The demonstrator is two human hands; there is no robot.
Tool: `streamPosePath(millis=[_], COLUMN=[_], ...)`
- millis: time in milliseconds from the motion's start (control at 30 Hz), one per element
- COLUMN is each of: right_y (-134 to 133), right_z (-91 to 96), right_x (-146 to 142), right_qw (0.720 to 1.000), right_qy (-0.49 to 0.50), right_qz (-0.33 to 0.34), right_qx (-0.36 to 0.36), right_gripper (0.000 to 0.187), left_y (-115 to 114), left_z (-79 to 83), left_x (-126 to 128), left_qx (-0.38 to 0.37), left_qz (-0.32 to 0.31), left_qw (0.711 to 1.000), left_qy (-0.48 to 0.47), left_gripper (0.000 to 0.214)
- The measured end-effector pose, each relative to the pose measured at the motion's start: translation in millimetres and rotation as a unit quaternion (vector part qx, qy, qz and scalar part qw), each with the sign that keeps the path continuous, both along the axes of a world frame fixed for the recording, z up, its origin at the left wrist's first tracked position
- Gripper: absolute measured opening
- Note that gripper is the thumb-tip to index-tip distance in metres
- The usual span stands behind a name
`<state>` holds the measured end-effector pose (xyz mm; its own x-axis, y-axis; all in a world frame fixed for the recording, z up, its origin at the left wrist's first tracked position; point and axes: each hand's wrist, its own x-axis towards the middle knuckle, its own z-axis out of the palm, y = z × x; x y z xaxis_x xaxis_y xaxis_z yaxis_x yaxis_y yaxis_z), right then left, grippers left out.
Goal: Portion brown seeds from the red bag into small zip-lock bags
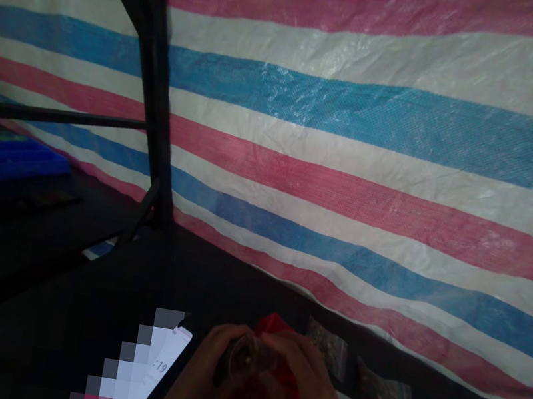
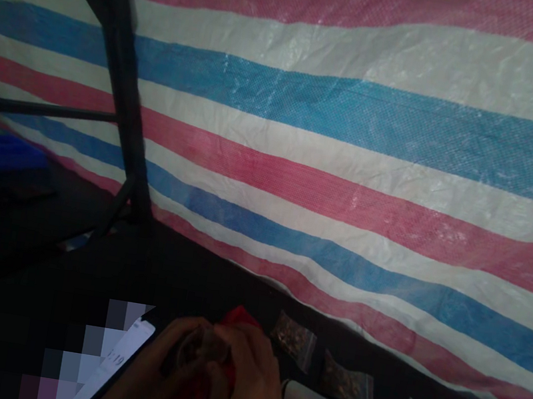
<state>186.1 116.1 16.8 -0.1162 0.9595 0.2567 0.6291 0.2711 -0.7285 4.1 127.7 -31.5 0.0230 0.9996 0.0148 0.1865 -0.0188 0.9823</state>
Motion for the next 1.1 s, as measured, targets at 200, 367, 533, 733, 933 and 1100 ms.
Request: streamPosePath(millis=[200, 367, 533, 733, 933, 1100], right_y=[-6, -6, -5, -5, -1, 3], right_z=[0.7, -3.2, -8.7, -5.7, 2.5, 5.1], right_x=[-25, -32, -30, -25, -14, 6], right_qw=[0.992, 0.992, 0.992, 0.992, 0.996, 0.998], right_qy=[-0.099, -0.085, -0.05, 0.013, 0.037, 0.049], right_qz=[0.007, -0.014, -0.051, -0.059, 0.007, -0.005], right_qx=[0.08, 0.09, 0.106, 0.109, 0.085, 0.042], right_gripper=[0.062, 0.055, 0.044, 0.045, 0.04, 0.029], left_y=[-2, -3, -5, -4, -3, -4], left_z=[-1.2, -12.6, -8.1, -3.7, -4.7, 0.3], left_x=[-1, -4, -7, -6, -4, -1], left_qx=[-0.015, 0.045, 0.078, 0.072, 0.085, 0.023], left_qz=[-0.024, -0.025, -0.049, -0.066, -0.053, 0.032], left_qw=[1.0, 0.998, 0.994, 0.995, 0.995, 0.999], left_qy=[-0.007, 0.021, 0.062, 0.032, -0.001, -0.001], left_gripper=[0.036, 0.045, 0.049, 0.051, 0.045, 0.058])
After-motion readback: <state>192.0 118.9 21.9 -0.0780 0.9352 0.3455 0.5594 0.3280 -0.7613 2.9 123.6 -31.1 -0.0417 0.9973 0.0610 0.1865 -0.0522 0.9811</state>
